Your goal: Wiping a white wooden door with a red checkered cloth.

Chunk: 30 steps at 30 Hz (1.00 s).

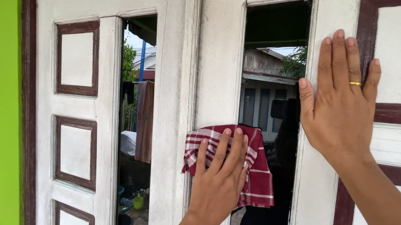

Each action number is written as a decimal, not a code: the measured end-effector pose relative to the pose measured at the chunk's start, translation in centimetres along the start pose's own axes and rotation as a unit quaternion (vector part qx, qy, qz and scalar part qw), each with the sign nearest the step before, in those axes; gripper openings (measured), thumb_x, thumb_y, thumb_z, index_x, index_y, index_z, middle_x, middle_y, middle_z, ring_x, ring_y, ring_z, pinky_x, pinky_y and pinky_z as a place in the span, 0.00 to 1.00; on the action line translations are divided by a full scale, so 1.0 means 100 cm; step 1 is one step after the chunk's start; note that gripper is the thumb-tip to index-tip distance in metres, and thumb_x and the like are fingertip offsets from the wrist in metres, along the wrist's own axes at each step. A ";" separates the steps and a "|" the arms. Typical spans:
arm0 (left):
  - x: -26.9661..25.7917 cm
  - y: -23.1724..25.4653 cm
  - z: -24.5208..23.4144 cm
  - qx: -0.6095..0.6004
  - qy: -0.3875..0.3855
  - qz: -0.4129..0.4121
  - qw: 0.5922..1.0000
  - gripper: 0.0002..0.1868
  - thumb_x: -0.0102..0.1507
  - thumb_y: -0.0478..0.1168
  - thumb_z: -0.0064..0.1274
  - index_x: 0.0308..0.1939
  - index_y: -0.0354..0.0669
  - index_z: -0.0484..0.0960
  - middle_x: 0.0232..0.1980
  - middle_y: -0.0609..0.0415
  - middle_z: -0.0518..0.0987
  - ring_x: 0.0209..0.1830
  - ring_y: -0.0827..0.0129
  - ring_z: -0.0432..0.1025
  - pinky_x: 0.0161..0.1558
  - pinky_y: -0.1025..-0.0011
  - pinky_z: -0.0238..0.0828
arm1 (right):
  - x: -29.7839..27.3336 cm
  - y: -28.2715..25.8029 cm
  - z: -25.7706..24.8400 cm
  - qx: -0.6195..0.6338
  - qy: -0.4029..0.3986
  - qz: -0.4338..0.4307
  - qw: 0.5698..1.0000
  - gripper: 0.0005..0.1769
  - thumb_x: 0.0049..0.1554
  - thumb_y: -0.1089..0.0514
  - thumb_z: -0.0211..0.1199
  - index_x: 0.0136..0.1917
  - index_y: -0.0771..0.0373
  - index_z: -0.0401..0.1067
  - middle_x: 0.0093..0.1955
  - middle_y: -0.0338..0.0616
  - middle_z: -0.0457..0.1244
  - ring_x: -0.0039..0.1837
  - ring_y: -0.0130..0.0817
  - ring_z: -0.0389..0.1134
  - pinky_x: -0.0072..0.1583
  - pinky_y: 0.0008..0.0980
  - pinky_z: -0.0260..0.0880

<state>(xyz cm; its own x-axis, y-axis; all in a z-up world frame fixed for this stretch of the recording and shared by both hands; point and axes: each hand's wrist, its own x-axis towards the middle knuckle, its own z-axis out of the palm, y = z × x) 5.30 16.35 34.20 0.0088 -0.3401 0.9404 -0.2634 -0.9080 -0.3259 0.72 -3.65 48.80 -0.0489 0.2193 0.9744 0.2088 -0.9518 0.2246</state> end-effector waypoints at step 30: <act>0.122 -0.082 0.007 0.072 0.258 0.020 0.963 0.17 0.66 0.36 0.53 0.60 0.51 0.80 0.63 0.52 0.78 0.63 0.58 0.71 0.65 0.51 0.63 | -0.001 -0.001 0.002 -0.029 0.025 -0.010 0.999 0.38 0.72 0.41 0.33 0.83 0.70 0.48 0.86 0.58 0.42 0.87 0.46 0.37 0.81 0.57 0.29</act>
<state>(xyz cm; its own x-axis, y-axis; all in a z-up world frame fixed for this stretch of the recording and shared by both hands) 8.28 19.48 48.23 -0.4895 -0.2417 0.8378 -0.1163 -0.9341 -0.3374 0.85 -3.50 48.68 -0.1014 0.2291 0.9681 0.1511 -0.9583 0.2426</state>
